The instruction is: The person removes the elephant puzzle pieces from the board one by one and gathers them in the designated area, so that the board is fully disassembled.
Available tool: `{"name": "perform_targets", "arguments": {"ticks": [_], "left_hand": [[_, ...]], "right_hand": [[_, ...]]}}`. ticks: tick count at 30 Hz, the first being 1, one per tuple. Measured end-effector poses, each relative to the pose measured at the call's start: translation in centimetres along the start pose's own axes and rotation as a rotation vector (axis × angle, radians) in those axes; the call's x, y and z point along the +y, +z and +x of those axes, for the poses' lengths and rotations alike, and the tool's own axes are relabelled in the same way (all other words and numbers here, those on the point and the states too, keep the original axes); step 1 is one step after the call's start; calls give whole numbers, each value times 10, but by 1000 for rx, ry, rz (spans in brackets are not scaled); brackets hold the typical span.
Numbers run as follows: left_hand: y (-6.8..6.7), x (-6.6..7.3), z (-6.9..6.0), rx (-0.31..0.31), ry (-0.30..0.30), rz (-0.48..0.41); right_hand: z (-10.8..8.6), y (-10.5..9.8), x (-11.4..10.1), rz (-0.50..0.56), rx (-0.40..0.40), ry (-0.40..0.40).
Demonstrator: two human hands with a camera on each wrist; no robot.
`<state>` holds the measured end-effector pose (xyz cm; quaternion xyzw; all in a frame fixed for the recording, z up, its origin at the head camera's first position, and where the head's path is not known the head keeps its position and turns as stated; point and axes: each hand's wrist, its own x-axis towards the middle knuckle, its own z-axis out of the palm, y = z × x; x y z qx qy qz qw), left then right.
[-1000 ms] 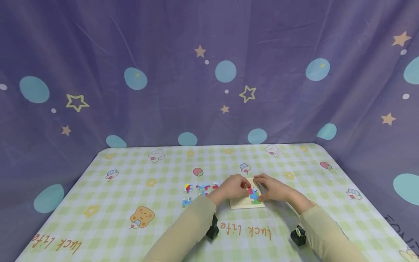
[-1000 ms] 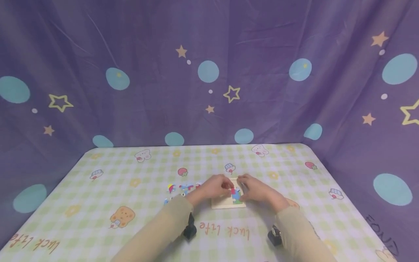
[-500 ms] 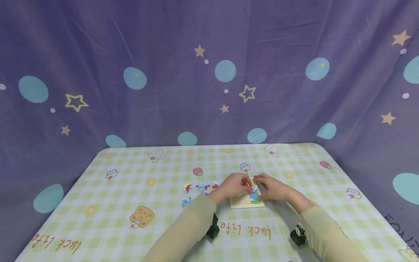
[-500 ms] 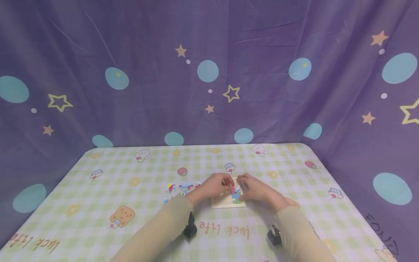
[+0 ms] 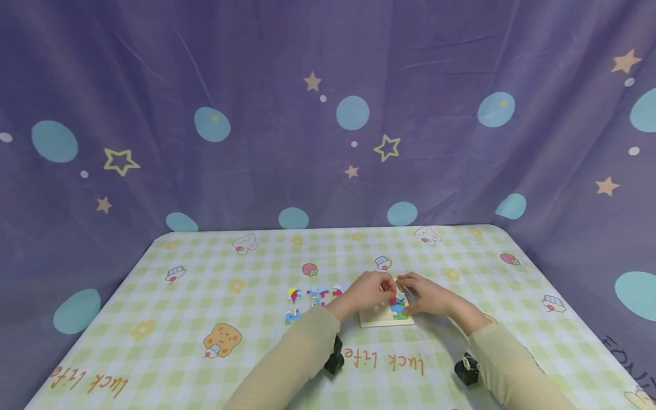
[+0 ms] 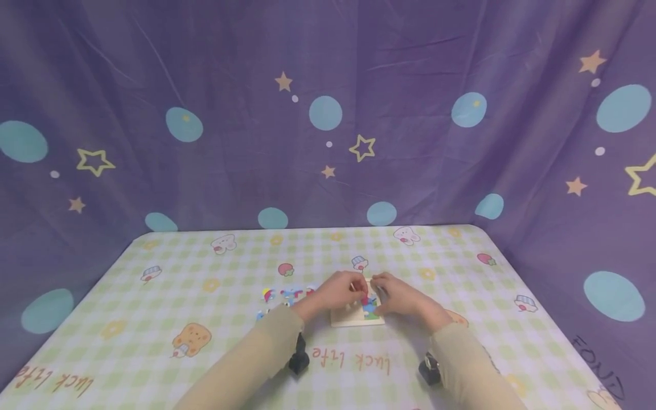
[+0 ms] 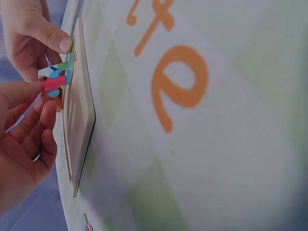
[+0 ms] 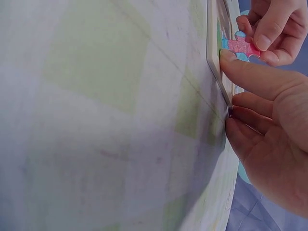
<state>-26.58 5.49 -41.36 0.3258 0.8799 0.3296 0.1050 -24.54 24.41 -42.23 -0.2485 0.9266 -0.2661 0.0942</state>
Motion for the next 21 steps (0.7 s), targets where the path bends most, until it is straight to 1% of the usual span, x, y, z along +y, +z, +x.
{"name": "perform_targets", "arguments": {"ticks": [6,10,14,21], "left_hand": [[-1,1,-1,-4,10,30],[-2,0,0,7,22,54],[-3,-3,-2,29,19,68],[-7,-6,-8,37,3,67]], "right_hand": [[-1,0,-1,6,-1,1],[-1,-1,-2,-4,3,3],[-1,0,0,-3,2,5],[-1,0,0,20,-3,11]]}}
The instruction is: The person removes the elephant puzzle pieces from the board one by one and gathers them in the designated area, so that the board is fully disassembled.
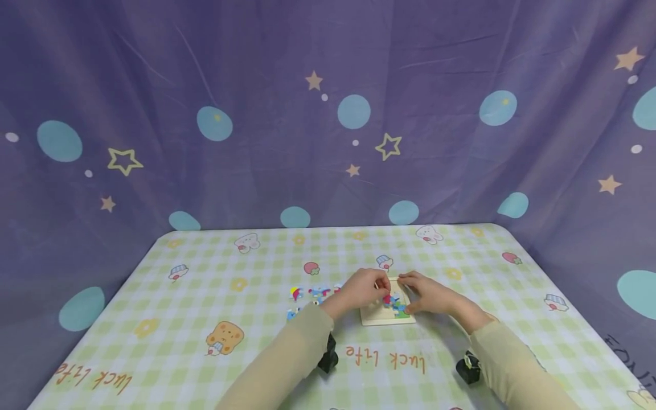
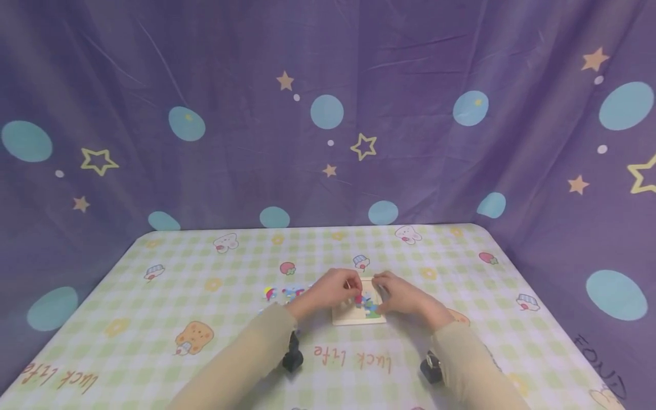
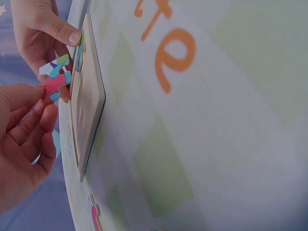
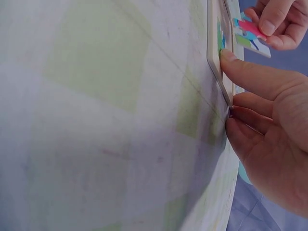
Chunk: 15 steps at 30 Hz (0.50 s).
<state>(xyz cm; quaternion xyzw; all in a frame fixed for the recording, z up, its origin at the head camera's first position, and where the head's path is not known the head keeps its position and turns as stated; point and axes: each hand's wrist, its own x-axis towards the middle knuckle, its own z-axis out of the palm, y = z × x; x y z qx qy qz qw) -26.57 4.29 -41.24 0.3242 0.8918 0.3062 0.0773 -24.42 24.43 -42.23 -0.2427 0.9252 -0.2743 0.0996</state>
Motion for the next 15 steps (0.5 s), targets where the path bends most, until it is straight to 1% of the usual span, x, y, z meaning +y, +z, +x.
{"name": "perform_targets", "arguments": {"ticks": [3,7,10,15], "left_hand": [[-2,-3,-2,3,-13,-10],[-4,-7,-6,-2,-15,-27],[-6,-9,-9,1,-11,-24],[-13,-11,-17,21,-27,-9]], "right_hand": [[0,0,-1,10,-3,16],[0,0,-1,14,-2,21],[0,0,-2,14,-2,18],[0,-1,-3,18,-4,18]]}}
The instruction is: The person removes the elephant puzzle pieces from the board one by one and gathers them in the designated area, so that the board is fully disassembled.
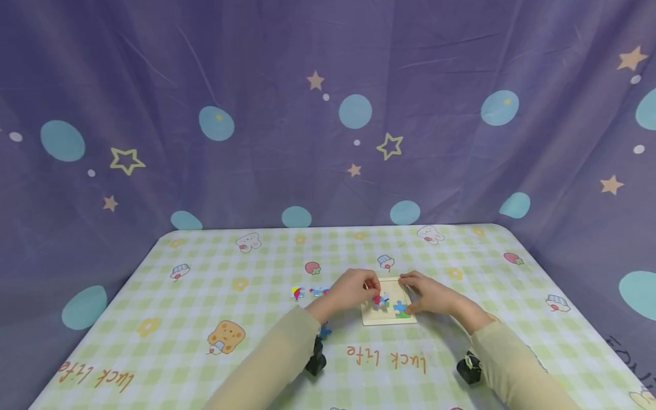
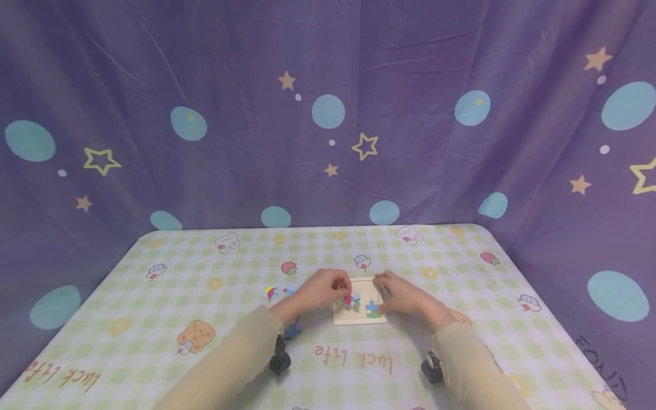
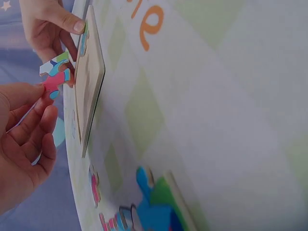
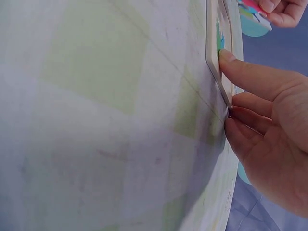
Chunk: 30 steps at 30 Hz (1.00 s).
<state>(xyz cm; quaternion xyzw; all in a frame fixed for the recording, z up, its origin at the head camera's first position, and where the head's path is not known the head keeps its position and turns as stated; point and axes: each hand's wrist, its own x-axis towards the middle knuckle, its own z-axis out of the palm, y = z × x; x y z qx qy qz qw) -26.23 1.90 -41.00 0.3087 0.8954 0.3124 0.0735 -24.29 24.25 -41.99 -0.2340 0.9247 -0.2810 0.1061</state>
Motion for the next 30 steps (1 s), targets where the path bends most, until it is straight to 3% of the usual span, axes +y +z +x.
{"name": "perform_targets", "arguments": {"ticks": [26,30], "left_hand": [[-30,-31,-39,95,-37,-68],[-31,-34,-43,83,-75,-68]], "right_hand": [[0,0,-4,-1,-14,19],[0,0,-3,3,-14,19]]}}
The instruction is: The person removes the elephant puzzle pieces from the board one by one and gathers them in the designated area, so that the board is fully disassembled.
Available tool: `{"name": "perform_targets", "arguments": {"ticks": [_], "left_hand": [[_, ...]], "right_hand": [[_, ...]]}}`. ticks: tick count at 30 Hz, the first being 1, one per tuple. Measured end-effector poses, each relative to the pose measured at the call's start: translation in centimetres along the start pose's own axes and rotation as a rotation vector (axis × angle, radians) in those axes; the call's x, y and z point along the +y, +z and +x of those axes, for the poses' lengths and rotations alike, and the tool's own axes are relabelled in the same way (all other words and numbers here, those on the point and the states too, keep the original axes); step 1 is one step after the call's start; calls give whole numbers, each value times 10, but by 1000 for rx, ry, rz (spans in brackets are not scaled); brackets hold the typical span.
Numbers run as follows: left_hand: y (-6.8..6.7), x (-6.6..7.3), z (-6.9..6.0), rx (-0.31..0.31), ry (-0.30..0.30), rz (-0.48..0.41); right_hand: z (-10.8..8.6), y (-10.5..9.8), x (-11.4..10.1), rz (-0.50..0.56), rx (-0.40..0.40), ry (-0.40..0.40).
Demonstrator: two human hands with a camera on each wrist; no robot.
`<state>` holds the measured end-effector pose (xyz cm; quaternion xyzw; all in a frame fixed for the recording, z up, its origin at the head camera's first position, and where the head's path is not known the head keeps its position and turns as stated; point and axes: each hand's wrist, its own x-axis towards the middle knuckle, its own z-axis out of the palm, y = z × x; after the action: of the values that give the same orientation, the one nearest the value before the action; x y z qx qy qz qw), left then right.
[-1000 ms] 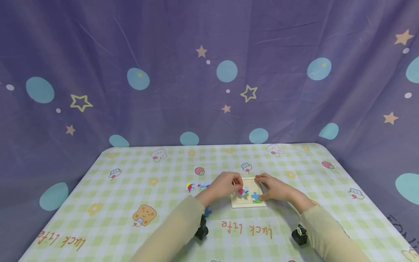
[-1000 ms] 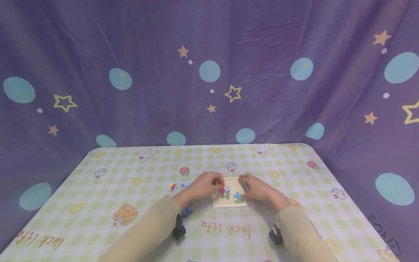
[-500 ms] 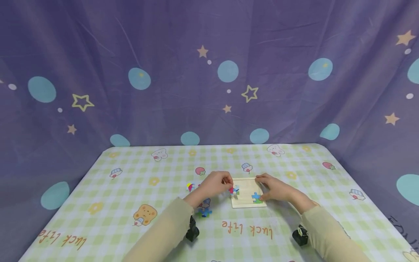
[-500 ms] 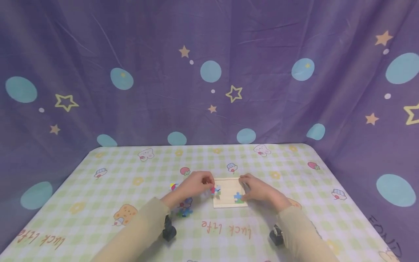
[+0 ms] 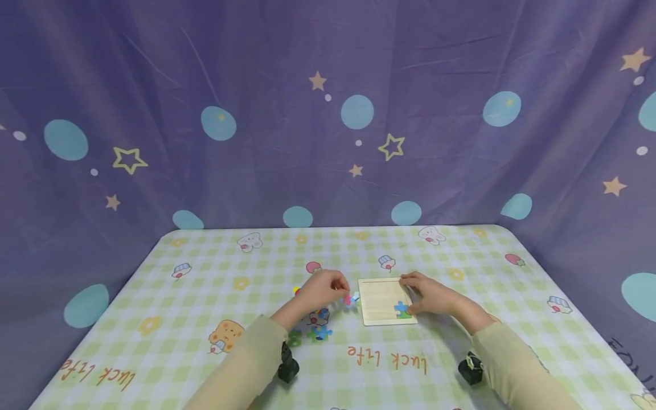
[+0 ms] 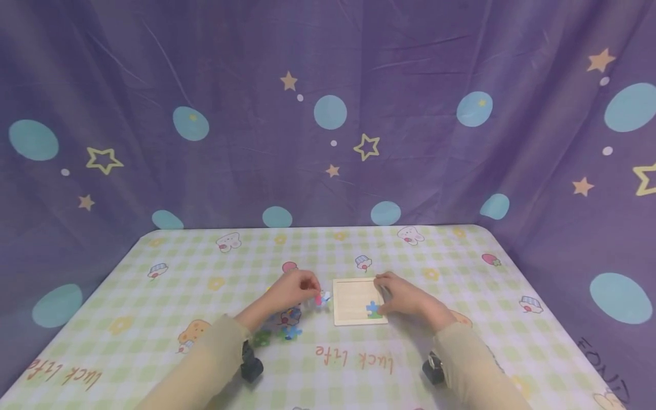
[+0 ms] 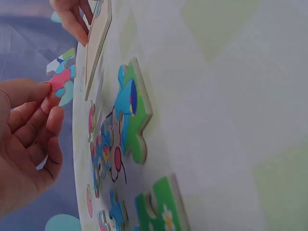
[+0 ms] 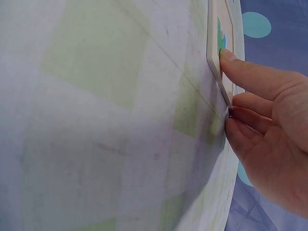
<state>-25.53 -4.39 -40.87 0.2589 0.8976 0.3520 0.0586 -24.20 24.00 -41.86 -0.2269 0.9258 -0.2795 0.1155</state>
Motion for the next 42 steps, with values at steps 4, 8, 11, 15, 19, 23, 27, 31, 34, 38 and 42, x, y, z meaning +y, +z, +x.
{"name": "perform_targets", "arguments": {"ticks": [4,8,11,15,19,23,27,31,34,38,42], "left_hand": [[-2,-3,-2,-9,-35,-14],[-2,-7,-4,-1,-45,-28],[-1,-8,-6,3,-54,-34],[-1,-9,-8,2,-73,-29],[-1,-10,-8,7,-83,-18],[0,-11,-9,-1,-104,-17],[3,-13,-8,-11,-133,-22],[5,-14,-7,-9,-139,-21],[5,-15,-6,-4,-135,-19],[5,-14,-7,-8,-142,-13],[5,-14,-8,-17,-156,2]], "right_hand": [[-1,0,0,2,0,8],[-1,0,0,5,0,10],[-1,0,0,8,-1,5],[-1,-1,0,1,-2,0],[-1,-1,0,3,2,12],[-1,-1,1,5,2,8],[0,0,2,6,-2,5],[1,0,3,3,-1,9],[1,0,3,-5,-1,5],[0,0,4,-12,0,1],[0,1,4,-8,-1,7]]}}
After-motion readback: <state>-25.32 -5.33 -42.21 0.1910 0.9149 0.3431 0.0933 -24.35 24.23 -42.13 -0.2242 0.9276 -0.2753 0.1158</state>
